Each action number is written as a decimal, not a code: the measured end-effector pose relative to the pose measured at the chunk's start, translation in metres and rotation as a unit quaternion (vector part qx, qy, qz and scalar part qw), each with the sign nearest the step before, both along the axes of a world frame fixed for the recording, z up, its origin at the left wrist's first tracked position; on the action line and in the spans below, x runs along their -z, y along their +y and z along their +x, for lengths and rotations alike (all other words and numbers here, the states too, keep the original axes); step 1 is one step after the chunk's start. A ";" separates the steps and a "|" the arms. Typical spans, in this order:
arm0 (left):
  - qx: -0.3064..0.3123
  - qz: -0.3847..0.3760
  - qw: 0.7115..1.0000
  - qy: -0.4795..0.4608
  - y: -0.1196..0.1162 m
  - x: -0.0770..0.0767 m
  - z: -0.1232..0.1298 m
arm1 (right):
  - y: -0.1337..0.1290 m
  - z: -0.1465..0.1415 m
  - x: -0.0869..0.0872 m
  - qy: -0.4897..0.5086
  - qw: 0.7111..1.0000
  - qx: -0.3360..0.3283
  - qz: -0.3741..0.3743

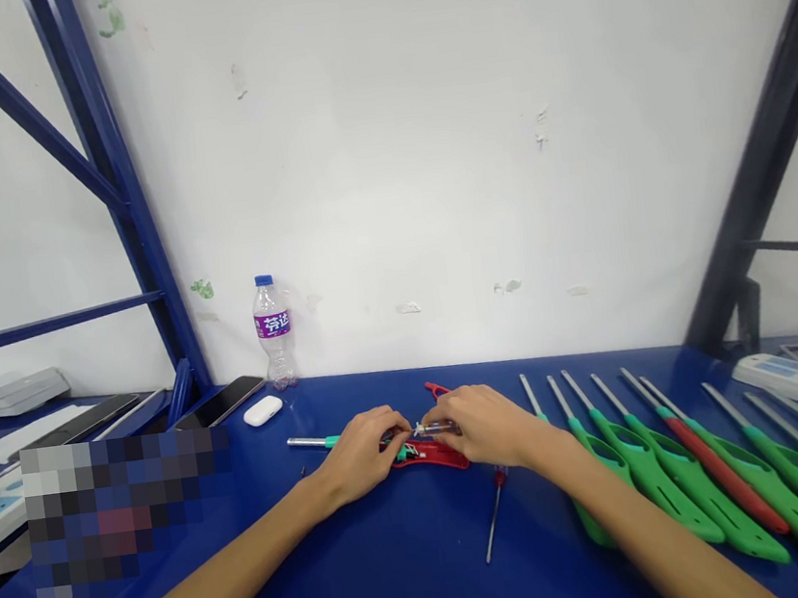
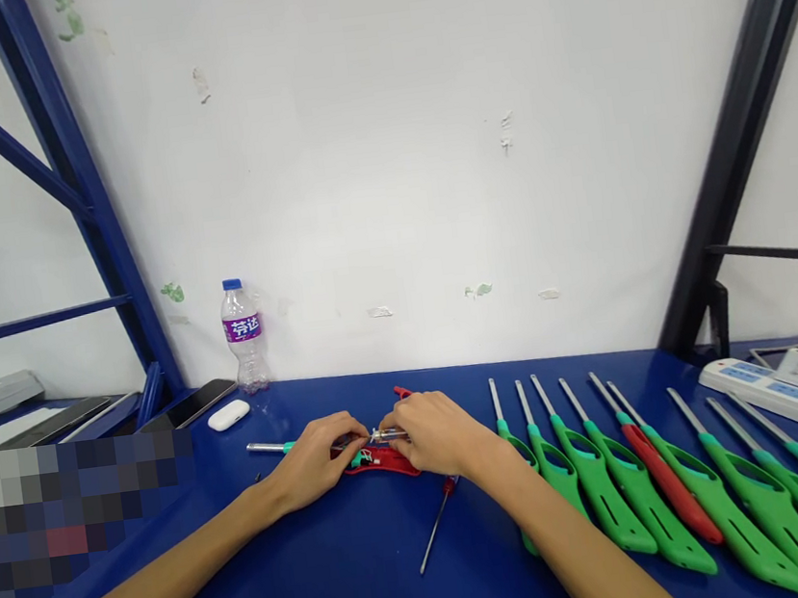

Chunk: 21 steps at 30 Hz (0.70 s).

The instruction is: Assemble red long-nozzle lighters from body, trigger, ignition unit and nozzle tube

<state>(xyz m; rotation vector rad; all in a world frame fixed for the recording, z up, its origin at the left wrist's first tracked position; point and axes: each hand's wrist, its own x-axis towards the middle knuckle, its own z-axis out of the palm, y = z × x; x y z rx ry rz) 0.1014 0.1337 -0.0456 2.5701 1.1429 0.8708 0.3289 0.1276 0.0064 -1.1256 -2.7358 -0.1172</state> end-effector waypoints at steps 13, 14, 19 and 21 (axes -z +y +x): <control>0.001 -0.016 1.000 -0.005 0.001 -0.001 -0.001 | -0.002 -0.001 0.000 -0.022 1.000 0.005 -0.019; 0.001 -0.015 1.000 -0.004 0.001 -0.001 0.000 | -0.001 -0.001 0.001 -0.020 1.000 0.003 -0.017; 0.003 -0.013 1.000 -0.004 0.000 -0.002 0.000 | 0.000 -0.001 0.004 -0.003 1.000 -0.008 -0.012; 0.002 -0.015 1.000 -0.003 0.000 -0.001 -0.001 | 0.000 -0.001 0.005 0.002 1.000 -0.008 -0.016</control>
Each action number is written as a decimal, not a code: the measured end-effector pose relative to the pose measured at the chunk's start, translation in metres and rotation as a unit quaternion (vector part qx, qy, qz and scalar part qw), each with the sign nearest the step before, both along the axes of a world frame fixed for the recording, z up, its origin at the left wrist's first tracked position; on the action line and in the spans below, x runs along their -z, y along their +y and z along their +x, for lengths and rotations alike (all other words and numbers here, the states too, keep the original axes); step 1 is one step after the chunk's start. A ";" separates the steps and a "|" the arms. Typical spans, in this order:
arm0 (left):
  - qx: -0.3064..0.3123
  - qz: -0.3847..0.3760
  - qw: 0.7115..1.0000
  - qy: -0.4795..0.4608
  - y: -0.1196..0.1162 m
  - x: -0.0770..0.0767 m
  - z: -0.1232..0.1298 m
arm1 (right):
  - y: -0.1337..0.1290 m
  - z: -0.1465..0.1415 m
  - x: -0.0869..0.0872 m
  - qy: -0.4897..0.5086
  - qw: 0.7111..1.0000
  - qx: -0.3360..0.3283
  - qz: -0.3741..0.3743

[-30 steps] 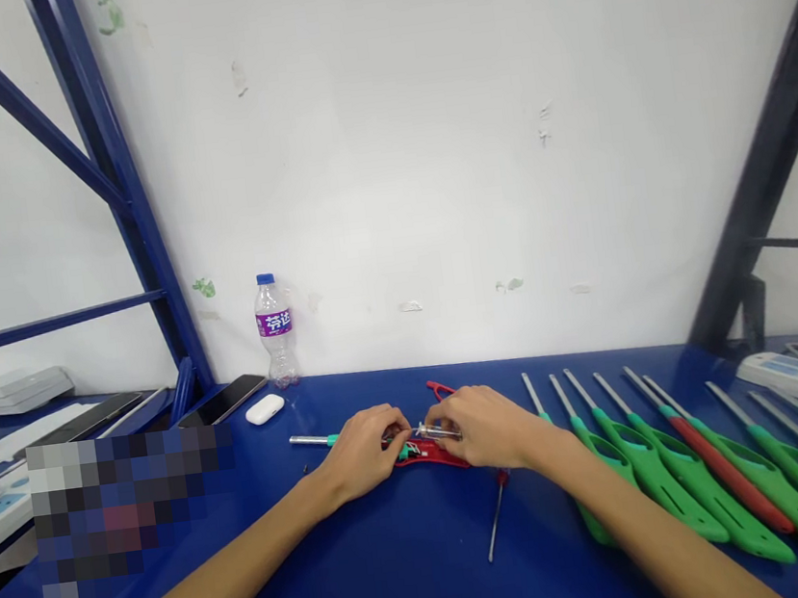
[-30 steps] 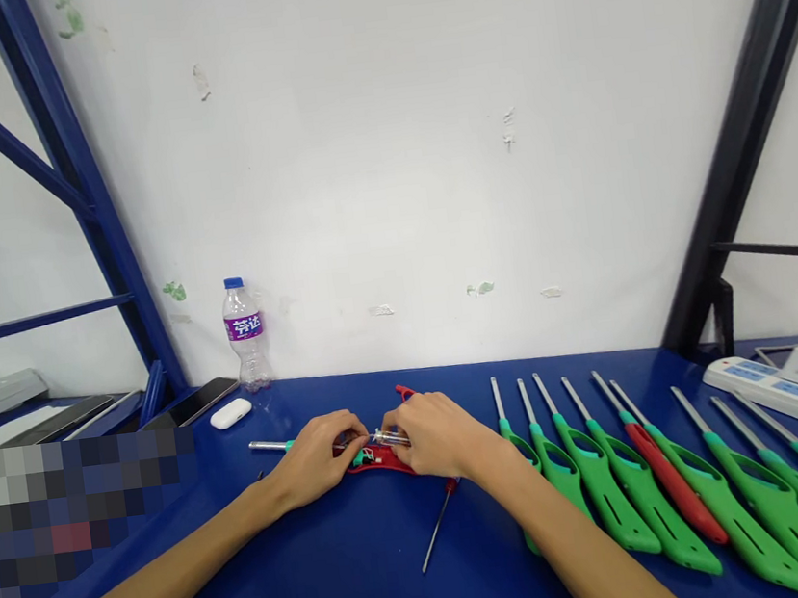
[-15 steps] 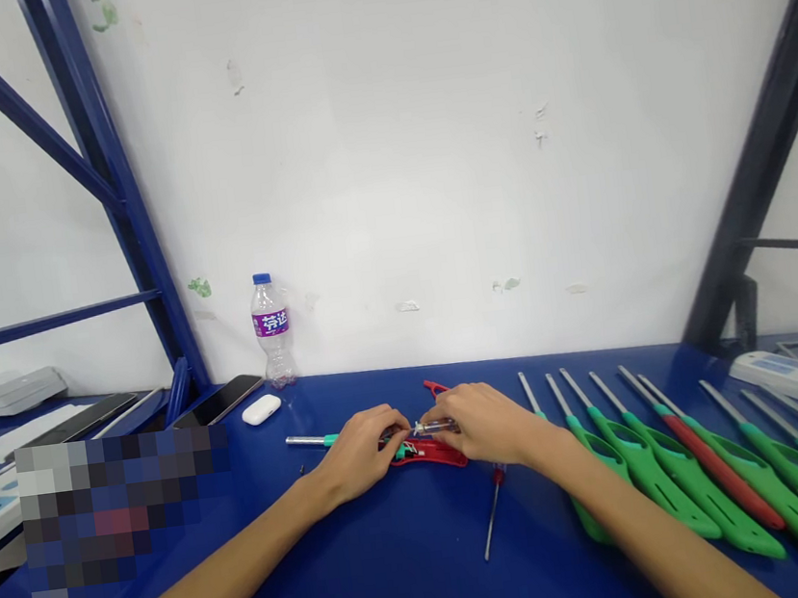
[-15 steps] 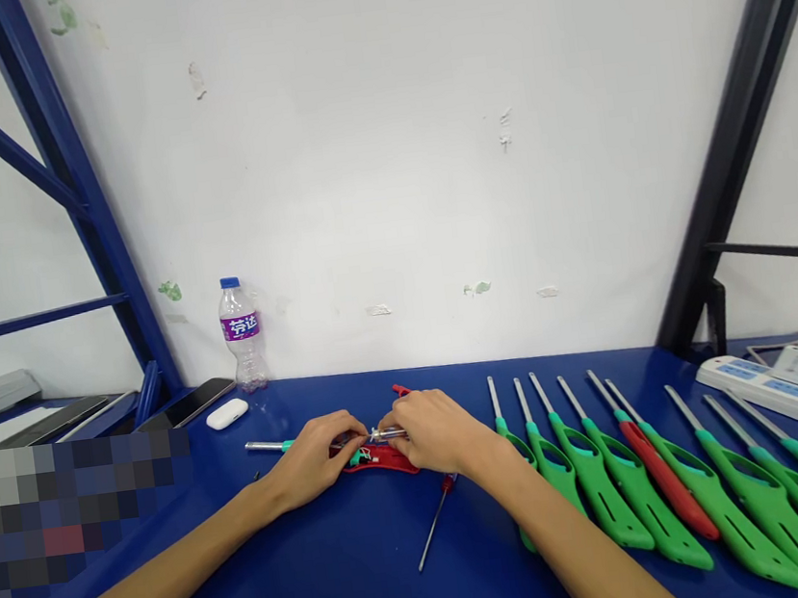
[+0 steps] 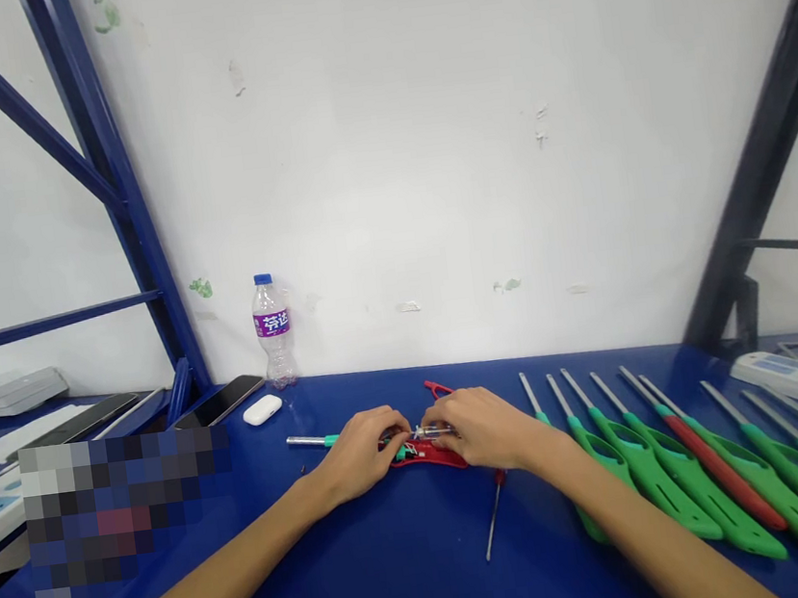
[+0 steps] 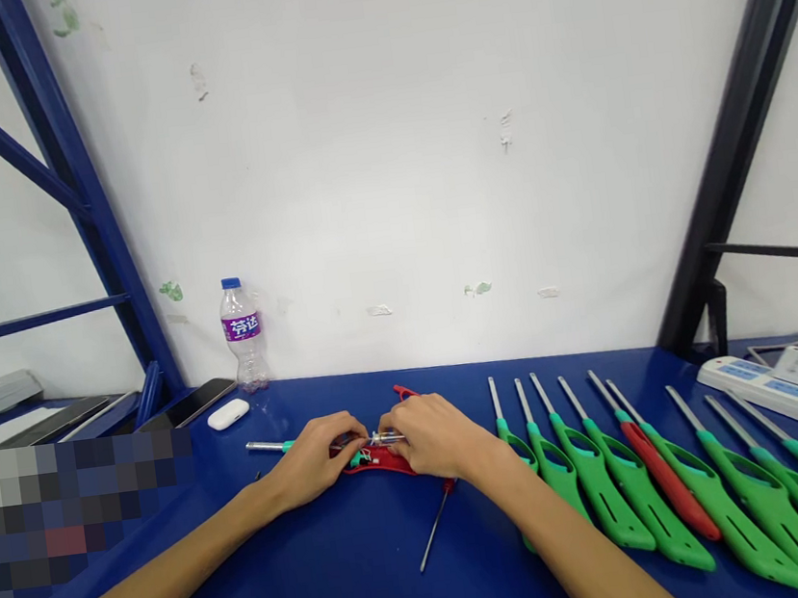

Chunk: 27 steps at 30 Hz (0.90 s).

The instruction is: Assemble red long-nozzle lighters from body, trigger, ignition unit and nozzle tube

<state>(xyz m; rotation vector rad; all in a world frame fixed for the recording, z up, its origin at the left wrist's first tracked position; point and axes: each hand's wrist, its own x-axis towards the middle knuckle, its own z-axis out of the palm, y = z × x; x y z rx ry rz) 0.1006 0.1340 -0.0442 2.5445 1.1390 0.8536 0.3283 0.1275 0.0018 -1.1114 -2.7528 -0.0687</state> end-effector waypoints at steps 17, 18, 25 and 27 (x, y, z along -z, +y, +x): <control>0.004 0.016 1.000 0.014 0.000 0.002 -0.001 | -0.004 -0.006 -0.003 -0.019 1.000 0.000 -0.009; 0.005 0.015 1.000 0.015 0.000 0.002 -0.001 | -0.004 -0.005 -0.002 -0.021 1.000 -0.004 -0.004; 0.005 0.022 0.999 0.032 -0.001 0.002 -0.002 | -0.003 -0.005 0.001 -0.021 0.999 -0.022 0.028; 0.004 0.024 0.999 0.038 -0.001 0.002 -0.002 | -0.003 -0.006 0.002 -0.020 0.999 -0.021 0.028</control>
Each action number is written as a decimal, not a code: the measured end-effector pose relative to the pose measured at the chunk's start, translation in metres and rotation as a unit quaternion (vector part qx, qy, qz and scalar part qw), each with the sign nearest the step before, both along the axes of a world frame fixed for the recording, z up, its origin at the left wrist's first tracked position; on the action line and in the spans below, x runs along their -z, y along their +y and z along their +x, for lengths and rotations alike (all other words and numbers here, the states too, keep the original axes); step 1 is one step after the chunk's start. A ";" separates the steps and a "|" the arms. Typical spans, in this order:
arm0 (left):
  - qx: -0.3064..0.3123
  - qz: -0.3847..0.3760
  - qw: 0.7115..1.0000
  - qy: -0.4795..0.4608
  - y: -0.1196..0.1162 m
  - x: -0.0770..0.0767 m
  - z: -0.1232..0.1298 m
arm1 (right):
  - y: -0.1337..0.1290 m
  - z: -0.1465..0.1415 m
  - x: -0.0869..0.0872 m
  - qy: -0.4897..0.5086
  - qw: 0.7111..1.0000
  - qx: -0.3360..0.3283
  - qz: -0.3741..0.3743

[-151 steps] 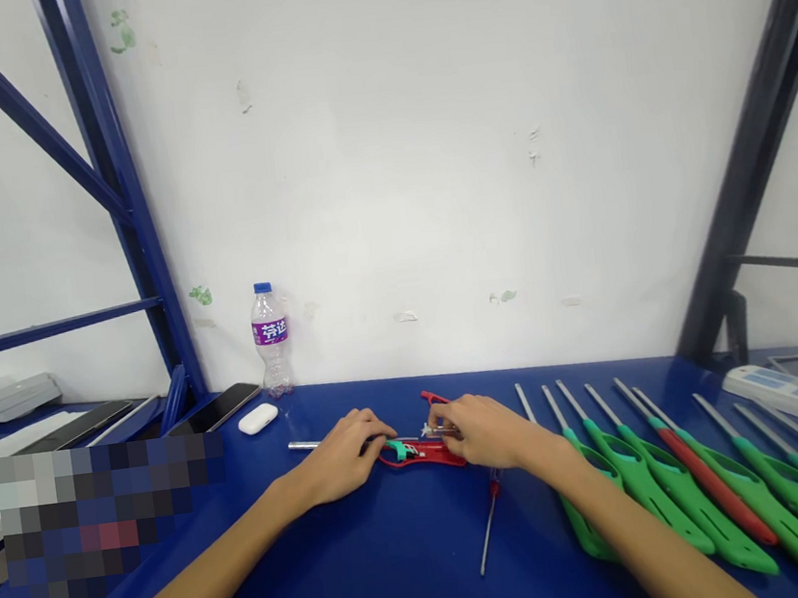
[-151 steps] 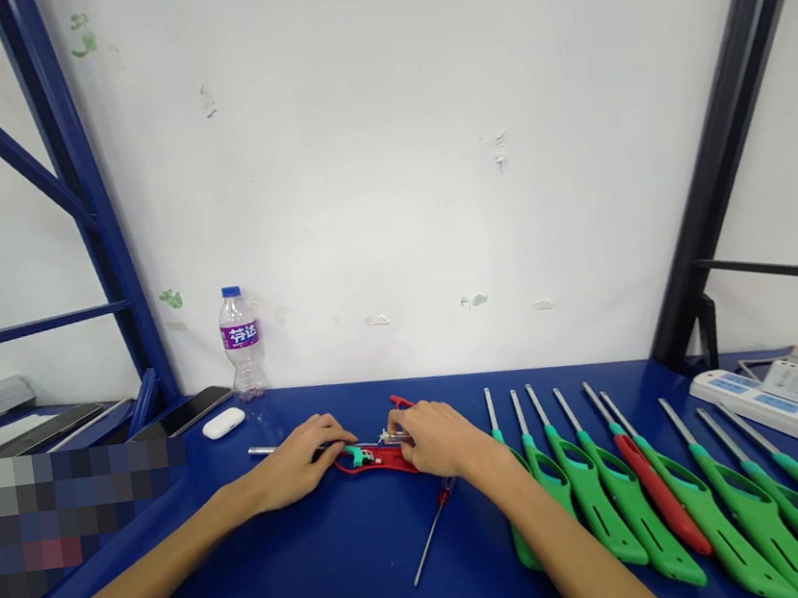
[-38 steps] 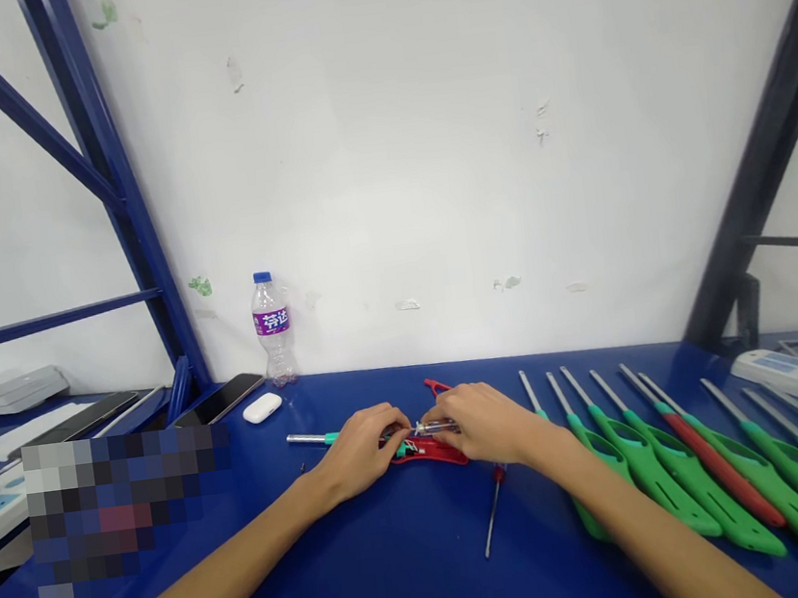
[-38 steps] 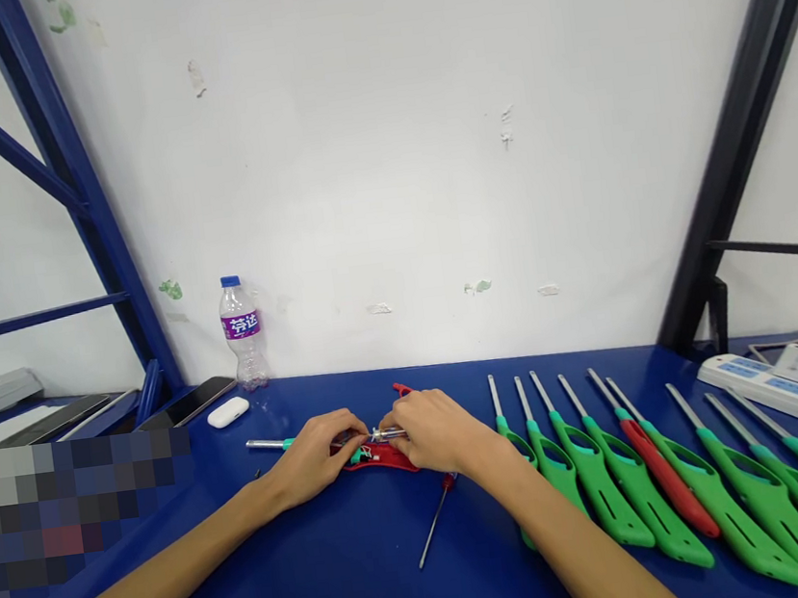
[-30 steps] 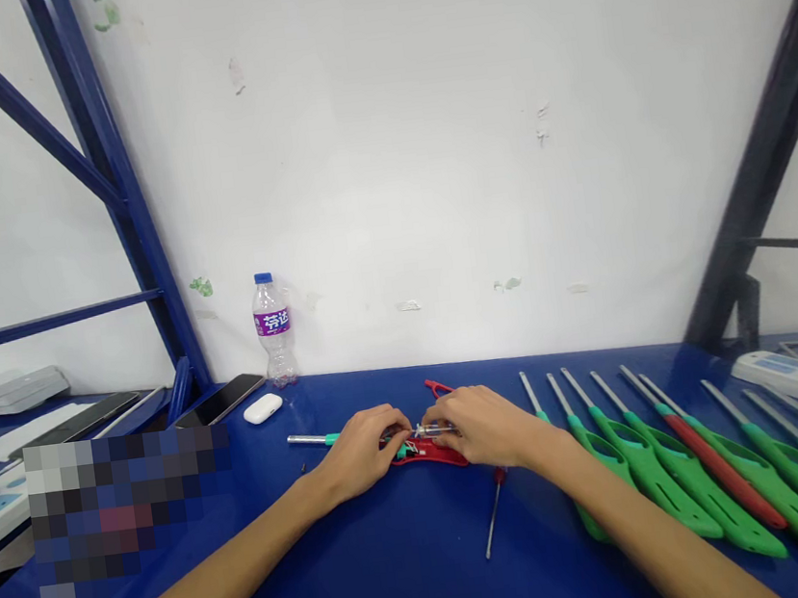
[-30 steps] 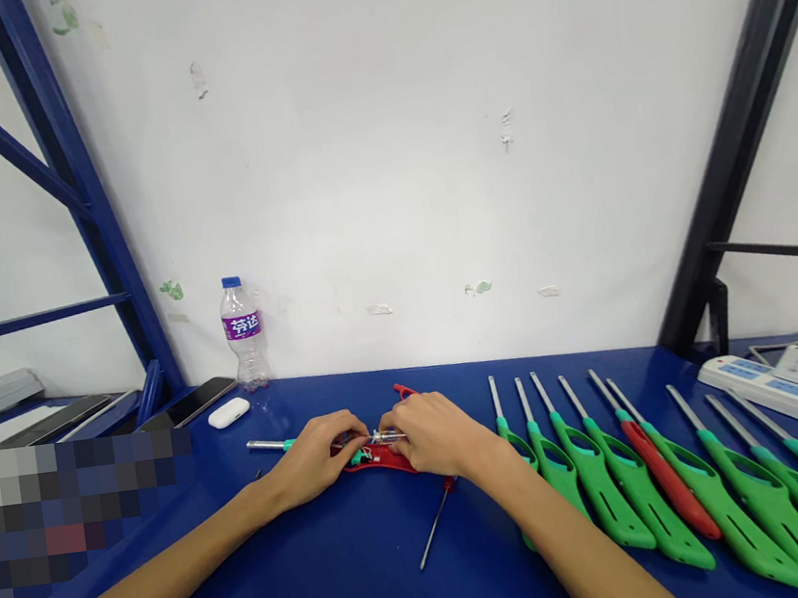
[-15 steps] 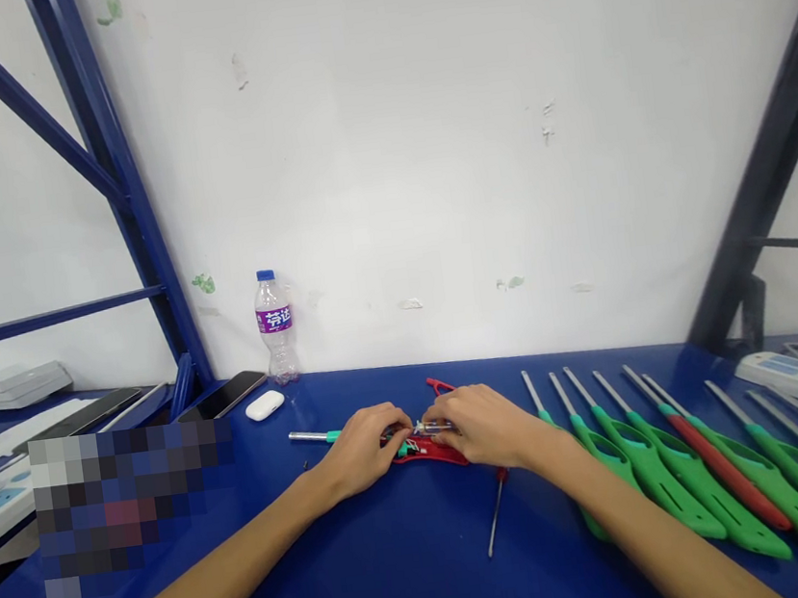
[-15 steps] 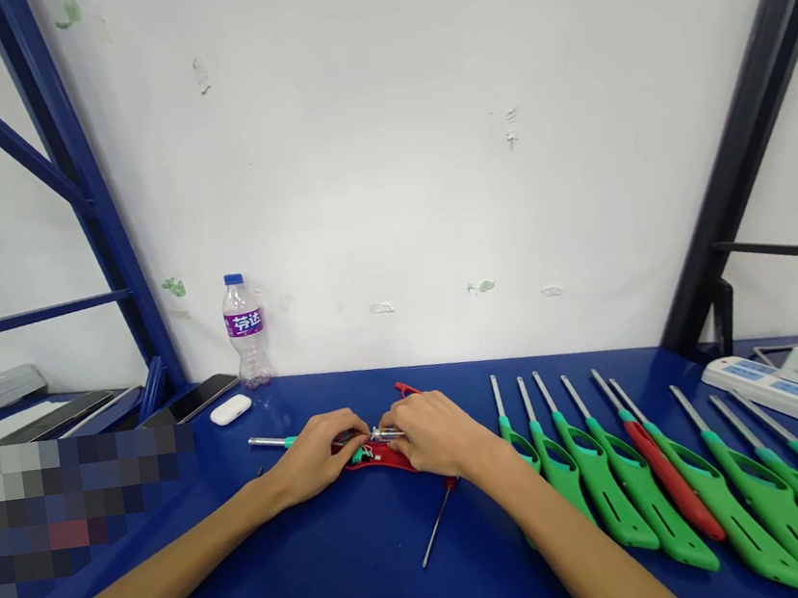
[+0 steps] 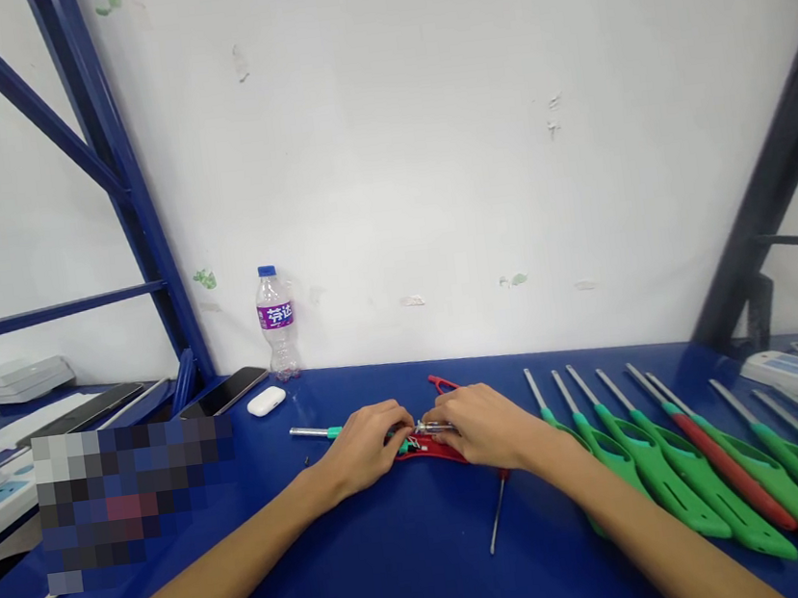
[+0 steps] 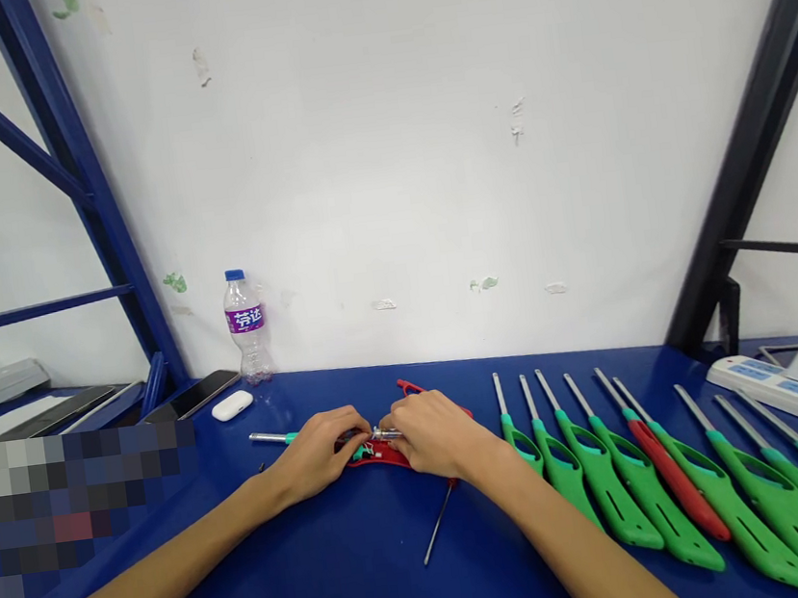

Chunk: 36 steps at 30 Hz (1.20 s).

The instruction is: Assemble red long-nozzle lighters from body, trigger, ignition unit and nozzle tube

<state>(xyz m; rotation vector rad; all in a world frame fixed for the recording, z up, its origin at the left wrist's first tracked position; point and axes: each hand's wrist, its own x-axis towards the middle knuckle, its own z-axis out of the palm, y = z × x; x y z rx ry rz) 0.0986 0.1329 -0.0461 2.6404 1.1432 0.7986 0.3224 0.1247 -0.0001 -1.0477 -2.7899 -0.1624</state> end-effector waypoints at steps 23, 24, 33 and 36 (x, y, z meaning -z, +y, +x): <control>0.006 0.004 1.000 0.011 0.002 -0.001 0.001 | -0.003 -0.007 0.000 -0.016 0.999 0.034 0.019; 0.005 0.004 1.000 0.012 0.002 -0.001 0.001 | -0.002 -0.007 -0.001 -0.016 0.999 0.042 0.016; -0.019 0.017 0.998 0.065 -0.004 -0.014 -0.001 | 0.007 0.004 0.006 0.017 0.999 0.039 -0.029; -0.046 0.019 0.995 0.086 -0.006 -0.018 -0.006 | 0.009 0.006 0.006 0.007 0.999 0.038 -0.038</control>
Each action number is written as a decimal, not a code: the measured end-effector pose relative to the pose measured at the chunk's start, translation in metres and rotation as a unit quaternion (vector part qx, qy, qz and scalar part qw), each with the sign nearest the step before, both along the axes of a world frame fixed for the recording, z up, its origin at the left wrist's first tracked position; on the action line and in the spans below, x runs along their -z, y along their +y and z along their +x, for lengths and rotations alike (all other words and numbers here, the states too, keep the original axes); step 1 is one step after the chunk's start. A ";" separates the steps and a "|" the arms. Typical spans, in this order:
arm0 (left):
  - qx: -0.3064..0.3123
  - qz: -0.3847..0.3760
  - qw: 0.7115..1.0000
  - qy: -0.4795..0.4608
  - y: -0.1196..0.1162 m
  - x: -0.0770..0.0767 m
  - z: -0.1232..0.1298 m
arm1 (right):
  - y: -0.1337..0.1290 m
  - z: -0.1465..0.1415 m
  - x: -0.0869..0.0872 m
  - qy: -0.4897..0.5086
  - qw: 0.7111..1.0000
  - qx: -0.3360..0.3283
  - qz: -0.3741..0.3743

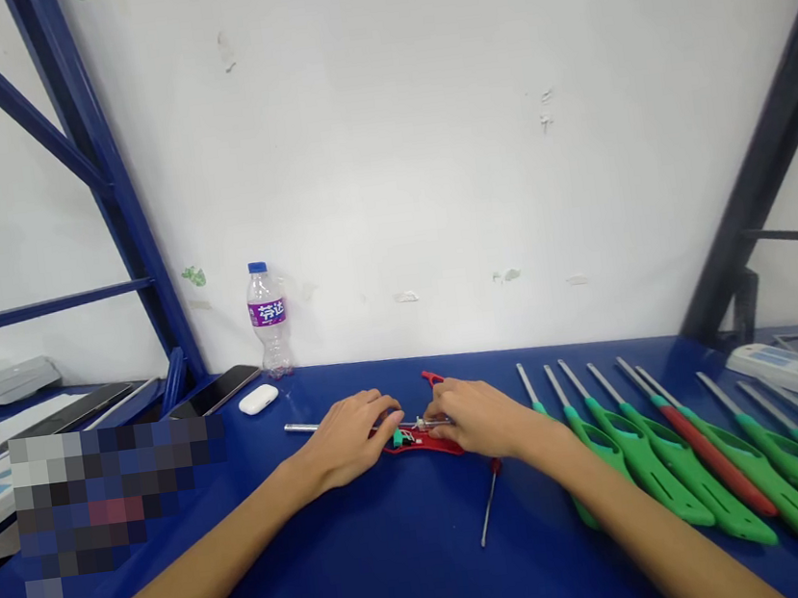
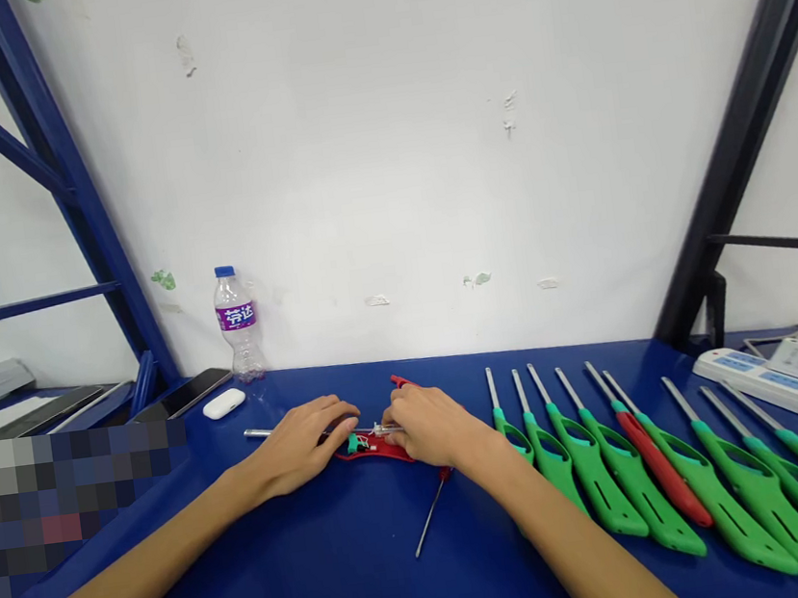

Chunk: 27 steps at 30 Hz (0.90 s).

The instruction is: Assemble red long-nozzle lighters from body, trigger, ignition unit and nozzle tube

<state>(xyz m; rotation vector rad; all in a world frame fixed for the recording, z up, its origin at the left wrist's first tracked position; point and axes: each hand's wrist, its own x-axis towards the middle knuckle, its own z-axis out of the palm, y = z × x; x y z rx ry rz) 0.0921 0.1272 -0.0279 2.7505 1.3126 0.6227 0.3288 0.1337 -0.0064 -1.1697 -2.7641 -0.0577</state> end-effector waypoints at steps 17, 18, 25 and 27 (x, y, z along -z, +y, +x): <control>0.019 0.008 0.999 0.042 -0.003 0.003 0.000 | 0.002 0.004 -0.006 0.003 1.000 0.018 -0.022; 0.018 0.008 0.999 0.040 -0.004 0.003 0.000 | 0.001 0.004 -0.006 0.003 1.000 0.016 -0.025; -0.003 0.002 1.000 0.031 -0.007 0.004 0.002 | -0.003 0.001 -0.006 0.014 0.998 0.021 -0.053; 0.002 -0.003 1.000 0.026 -0.007 0.003 0.002 | -0.004 0.000 -0.005 0.024 0.998 0.023 -0.051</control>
